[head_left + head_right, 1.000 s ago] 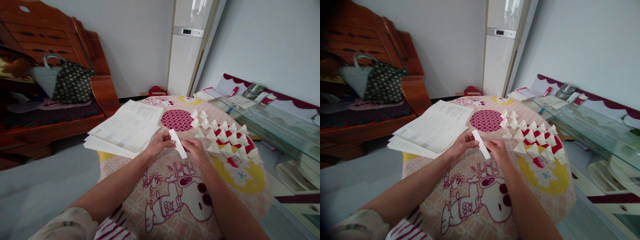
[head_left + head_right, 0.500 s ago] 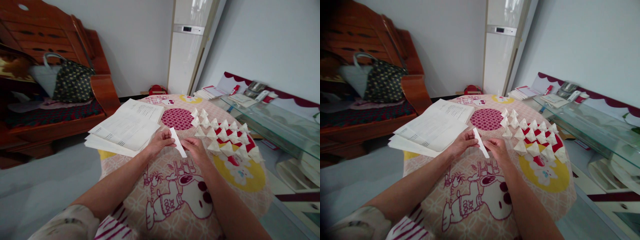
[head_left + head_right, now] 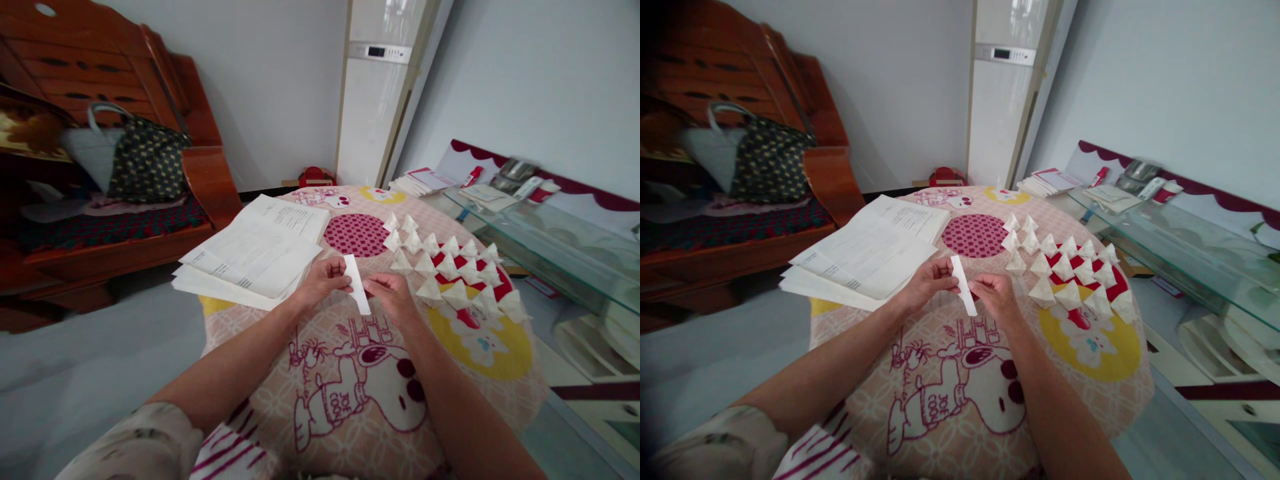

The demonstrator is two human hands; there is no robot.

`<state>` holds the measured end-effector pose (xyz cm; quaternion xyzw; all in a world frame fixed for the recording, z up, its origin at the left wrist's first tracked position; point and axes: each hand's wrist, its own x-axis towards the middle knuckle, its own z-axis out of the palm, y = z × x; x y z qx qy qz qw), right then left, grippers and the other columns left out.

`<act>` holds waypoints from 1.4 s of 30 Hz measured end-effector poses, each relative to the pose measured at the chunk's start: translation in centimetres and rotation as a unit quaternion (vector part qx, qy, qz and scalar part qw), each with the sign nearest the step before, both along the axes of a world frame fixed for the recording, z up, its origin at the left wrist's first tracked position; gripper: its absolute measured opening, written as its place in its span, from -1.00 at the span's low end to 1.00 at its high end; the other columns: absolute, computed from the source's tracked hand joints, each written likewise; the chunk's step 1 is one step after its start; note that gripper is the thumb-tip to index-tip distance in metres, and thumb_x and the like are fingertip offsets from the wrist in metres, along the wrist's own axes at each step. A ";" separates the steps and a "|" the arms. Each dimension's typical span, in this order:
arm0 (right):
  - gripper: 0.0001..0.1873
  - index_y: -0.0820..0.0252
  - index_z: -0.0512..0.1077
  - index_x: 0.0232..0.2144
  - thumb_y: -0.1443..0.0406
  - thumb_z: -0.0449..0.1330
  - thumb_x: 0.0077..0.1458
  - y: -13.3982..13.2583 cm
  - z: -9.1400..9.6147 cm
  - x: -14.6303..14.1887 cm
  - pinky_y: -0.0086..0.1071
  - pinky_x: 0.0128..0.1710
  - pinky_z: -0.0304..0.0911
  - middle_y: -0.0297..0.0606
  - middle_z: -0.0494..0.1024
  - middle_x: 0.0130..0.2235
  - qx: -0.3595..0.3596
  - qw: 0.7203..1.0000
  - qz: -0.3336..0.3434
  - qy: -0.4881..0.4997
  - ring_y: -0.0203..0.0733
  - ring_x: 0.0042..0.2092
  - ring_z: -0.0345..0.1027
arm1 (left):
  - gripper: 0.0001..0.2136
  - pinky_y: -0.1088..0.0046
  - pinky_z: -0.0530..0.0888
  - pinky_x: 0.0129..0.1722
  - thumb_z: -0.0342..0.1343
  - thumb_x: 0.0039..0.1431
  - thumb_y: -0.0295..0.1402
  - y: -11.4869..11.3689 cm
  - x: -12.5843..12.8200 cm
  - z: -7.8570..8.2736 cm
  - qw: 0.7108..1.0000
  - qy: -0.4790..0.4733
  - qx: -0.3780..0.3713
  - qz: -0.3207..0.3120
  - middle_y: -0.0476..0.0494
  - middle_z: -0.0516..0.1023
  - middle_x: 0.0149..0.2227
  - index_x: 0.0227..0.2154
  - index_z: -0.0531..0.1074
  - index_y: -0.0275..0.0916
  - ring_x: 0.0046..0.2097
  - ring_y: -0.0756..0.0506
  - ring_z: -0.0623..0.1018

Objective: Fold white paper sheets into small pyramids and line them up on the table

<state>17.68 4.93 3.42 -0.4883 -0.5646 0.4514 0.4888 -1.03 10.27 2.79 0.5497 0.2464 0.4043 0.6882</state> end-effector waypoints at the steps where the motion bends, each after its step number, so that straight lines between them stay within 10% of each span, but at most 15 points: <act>1: -0.78 0.15 0.60 -0.51 0.15 0.31 0.03 0.0 0.0 0.0 -0.34 -0.38 0.28 -0.28 0.58 -0.49 0.001 1.000 0.001 -0.003 -0.19 -0.42 0.40 | -0.71 0.50 0.56 -0.31 0.41 -0.07 -0.30 0.0 0.0 0.0 1.000 0.001 -0.002 -0.003 -0.07 0.57 -0.38 -0.38 0.44 -0.32 -0.36 0.01 0.58; 26: -0.80 0.19 0.29 -0.68 0.28 0.19 -0.12 0.3 0.4 -0.1 -0.46 -0.58 -0.08 -0.46 0.24 -0.64 0.047 0.992 0.005 -0.117 -0.38 -0.55 0.04 | -0.72 0.50 0.58 -0.33 0.35 0.00 -0.26 0.1 0.5 -0.8 0.999 0.029 0.027 -0.025 -0.03 0.48 -0.36 -0.32 0.43 -0.30 -0.35 0.04 0.51; 33: -0.89 0.21 0.42 -0.60 0.29 0.26 -0.14 0.1 0.5 -0.1 -0.48 -0.58 -0.01 -0.43 0.40 -0.61 -0.013 1.000 -0.001 -0.019 -0.37 -0.56 0.15 | -0.43 0.26 0.55 -0.04 0.17 0.21 -0.32 -0.3 -0.4 0.3 0.940 0.121 0.294 0.125 -0.26 0.38 0.20 0.28 0.25 -0.05 0.11 -0.19 0.48; 38: -0.83 0.27 0.59 -0.43 0.30 0.31 -0.16 -0.3 0.5 -0.1 -0.45 -0.50 0.19 -0.28 0.60 -0.46 -0.115 0.989 0.064 0.069 -0.30 -0.49 0.36 | -0.68 0.07 0.29 0.27 0.06 0.33 -0.30 -1.5 -0.9 2.1 0.869 0.200 0.451 0.044 -0.22 0.36 0.27 0.11 0.47 -0.10 0.28 -0.23 0.35; 42: -0.80 0.25 0.60 -0.43 0.34 0.36 -0.25 -0.4 0.9 -0.1 -0.45 -0.52 0.22 -0.31 0.59 -0.49 -0.158 0.977 0.042 0.139 -0.31 -0.52 0.37 | -0.77 0.13 0.31 0.23 0.06 0.34 -0.25 -1.7 -1.0 2.4 0.883 0.193 0.426 0.036 -0.25 0.42 0.22 -0.08 0.55 -0.19 0.22 -0.22 0.41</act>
